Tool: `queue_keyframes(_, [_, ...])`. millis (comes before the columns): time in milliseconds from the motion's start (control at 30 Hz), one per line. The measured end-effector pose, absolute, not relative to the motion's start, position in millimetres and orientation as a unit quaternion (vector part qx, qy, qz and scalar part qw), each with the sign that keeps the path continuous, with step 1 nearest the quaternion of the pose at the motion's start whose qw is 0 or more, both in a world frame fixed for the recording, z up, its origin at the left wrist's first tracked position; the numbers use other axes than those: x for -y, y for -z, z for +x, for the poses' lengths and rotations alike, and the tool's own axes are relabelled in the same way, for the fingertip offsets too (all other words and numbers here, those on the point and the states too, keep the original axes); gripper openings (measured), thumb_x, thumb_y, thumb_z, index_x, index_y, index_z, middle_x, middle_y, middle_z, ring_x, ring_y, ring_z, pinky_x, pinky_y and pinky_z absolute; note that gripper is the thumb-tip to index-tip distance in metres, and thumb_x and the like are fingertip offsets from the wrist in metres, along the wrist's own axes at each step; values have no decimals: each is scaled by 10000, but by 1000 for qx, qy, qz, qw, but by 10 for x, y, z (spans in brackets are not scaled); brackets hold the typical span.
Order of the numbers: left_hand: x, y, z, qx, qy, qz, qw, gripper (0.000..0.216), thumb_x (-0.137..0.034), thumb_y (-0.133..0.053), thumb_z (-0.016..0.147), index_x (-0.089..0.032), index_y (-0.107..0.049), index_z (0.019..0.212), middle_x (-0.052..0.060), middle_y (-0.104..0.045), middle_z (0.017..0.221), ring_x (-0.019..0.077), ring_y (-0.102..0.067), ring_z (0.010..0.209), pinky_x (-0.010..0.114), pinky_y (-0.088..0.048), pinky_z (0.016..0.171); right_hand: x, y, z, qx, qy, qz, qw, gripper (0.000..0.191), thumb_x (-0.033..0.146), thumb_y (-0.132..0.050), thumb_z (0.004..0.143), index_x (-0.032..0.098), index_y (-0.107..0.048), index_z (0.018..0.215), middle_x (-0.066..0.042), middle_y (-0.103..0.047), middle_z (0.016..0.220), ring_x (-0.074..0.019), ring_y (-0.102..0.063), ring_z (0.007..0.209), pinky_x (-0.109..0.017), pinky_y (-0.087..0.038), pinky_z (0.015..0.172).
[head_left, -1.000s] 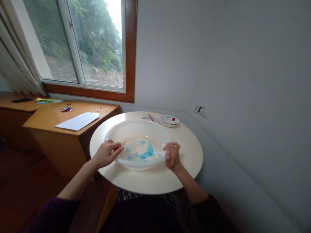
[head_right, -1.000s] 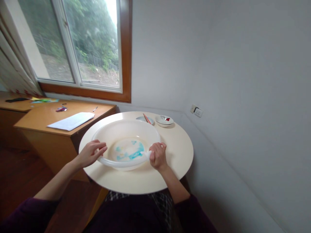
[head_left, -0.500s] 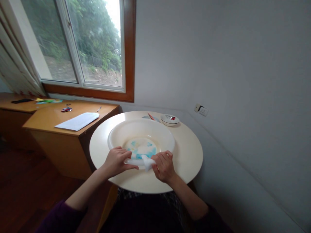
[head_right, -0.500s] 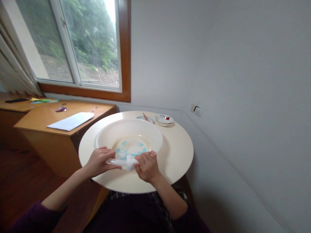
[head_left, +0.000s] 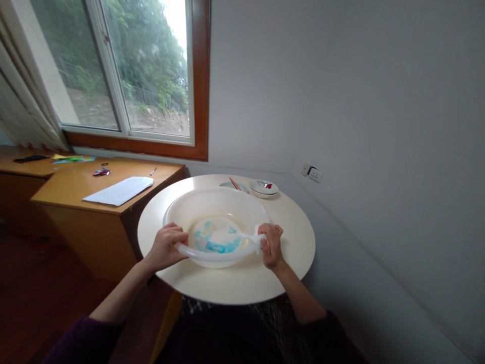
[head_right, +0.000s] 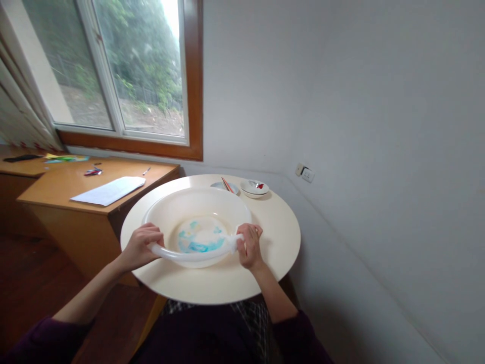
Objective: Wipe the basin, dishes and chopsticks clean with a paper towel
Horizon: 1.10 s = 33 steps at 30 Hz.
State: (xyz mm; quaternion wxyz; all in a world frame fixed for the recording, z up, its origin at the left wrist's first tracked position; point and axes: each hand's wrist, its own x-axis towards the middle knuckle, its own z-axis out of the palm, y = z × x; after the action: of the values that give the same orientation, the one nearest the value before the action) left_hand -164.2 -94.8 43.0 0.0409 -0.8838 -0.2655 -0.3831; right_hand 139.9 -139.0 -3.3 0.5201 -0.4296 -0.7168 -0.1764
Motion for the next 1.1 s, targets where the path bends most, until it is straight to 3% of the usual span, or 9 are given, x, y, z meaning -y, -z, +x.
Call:
queue_keyframes(233, [976,-494,-1710,231,405,-883,43,313,-318,-624,709,-191,-482,461,-28,-511,439,101,-458,443,248,-380,544,1171,7,1454,656,105,-443,603,204,320,-292,845,217,-458,787,-36,-564,807,-208,-536,822,-379,-325,796])
queue_keyframes(500, [996,-450,-1724,223,396,-889,52,311,-314,-618,707,-184,-474,464,-33,-504,435,90,-453,428,242,-374,548,806,24,1765,613,-37,-512,600,274,355,-377,779,204,-600,734,-78,-529,1115,-243,-432,1116,-409,-272,973])
queue_keyframes(600, [1008,-464,-1717,227,389,-891,51,308,-317,-616,702,-184,-471,465,-33,-504,435,93,-459,431,242,-379,557,669,-10,1855,571,-118,-525,619,260,402,-484,701,213,-662,724,-63,-533,986,-236,-458,1043,-396,-297,963])
queue_keyframes(767, [1003,-496,-1696,251,367,-894,51,238,-265,-606,661,-188,-484,472,-23,-525,447,109,-472,454,239,-390,553,500,-55,1890,529,-172,-513,654,290,419,-533,636,183,-667,738,-41,-565,850,-193,-524,839,-328,-414,778])
queue_keyframes(967, [973,-469,-1702,270,360,-892,39,182,-218,-617,614,-188,-505,473,-15,-549,461,126,-506,488,238,-402,554,509,97,1848,436,-187,-522,709,250,373,-541,647,147,-616,726,13,-588,654,-130,-478,618,-253,-389,586])
queue_keyframes(1100, [961,-446,-1743,274,375,-886,11,139,-222,-630,619,-195,-566,498,-13,-592,487,135,-538,523,238,-412,573,612,249,1881,382,-200,-525,734,212,322,-606,588,145,-611,706,34,-570,591,-114,-483,559,-233,-385,537])
